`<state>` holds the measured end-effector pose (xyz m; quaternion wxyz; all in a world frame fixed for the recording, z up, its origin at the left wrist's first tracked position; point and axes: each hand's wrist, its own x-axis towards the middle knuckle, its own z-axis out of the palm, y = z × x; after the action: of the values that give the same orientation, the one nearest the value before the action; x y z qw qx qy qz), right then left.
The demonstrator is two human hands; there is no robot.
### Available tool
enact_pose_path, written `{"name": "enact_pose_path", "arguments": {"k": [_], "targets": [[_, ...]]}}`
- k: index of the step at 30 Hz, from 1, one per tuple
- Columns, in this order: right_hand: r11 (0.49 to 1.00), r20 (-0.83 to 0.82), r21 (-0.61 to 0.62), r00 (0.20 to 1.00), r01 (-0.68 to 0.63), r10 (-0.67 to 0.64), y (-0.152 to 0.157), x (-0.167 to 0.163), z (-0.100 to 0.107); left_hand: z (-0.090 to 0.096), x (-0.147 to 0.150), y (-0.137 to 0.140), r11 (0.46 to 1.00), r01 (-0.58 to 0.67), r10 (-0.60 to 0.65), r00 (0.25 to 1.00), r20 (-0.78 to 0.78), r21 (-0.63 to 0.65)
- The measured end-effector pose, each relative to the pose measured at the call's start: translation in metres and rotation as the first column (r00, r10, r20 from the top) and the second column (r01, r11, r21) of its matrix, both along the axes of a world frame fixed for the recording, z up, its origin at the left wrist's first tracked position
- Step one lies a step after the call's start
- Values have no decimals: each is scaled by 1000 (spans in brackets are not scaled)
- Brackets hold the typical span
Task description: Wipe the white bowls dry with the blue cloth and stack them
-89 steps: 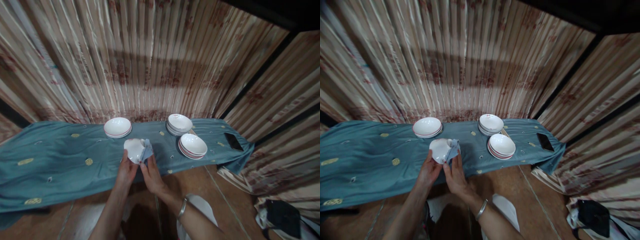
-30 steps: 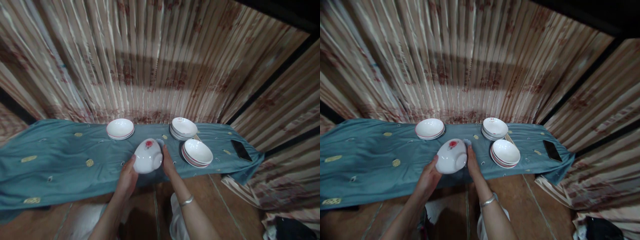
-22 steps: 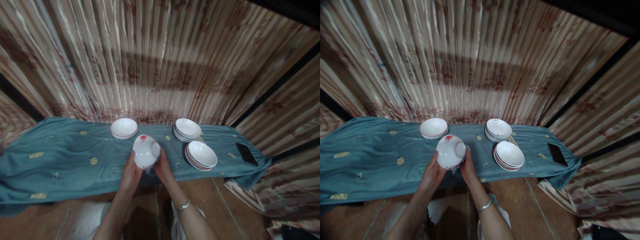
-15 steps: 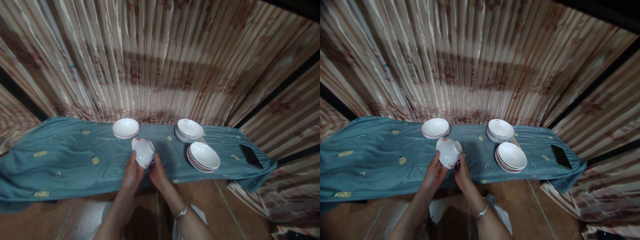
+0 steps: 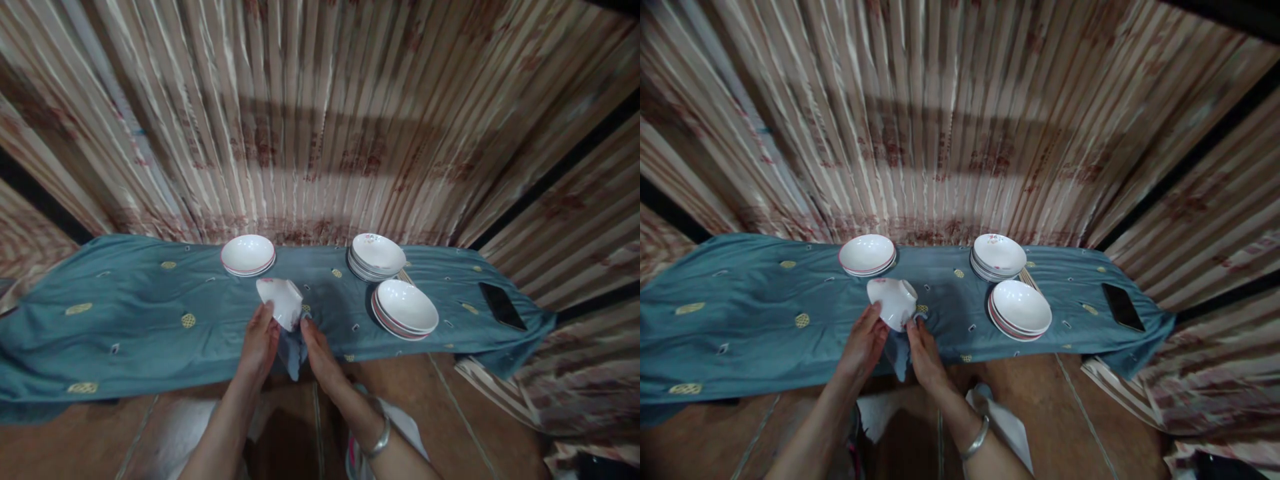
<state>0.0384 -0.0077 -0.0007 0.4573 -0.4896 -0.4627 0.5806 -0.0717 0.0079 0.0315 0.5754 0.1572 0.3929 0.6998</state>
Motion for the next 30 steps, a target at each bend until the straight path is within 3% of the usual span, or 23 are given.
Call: {"name": "enact_pose_path", "arguments": {"k": [4,9,11,14,17,20,24,30], "targets": [[999,25,-3,999,-40,40,0,4,9,-4,5,-2,997,69,-76,982,-173,-44],[986,78,160,995,50,-63,1,14,22,-7,5,-4,991,101,-121,949,-290,-82],[954,137,293,986,53,-97,1,16,23,-7,5,-5,991,108,-126,942,-311,-75],[874,308,480,948,-77,-86,-2,16,20,-7,5,-6,992,107,-125,935,-332,-70],[790,496,555,866,-258,-66,-4,15,20,-8,3,-6,994,93,-108,931,-349,-59],[750,609,562,788,-347,-92,-1,15,24,-11,1,-4,998,44,-53,924,-378,-33],[777,620,545,776,-316,-119,11,15,24,-15,0,-2,998,-8,-14,934,-357,-61],[859,385,504,914,-93,-127,34,15,7,-20,0,-2,996,-64,48,976,-212,-67]]}}
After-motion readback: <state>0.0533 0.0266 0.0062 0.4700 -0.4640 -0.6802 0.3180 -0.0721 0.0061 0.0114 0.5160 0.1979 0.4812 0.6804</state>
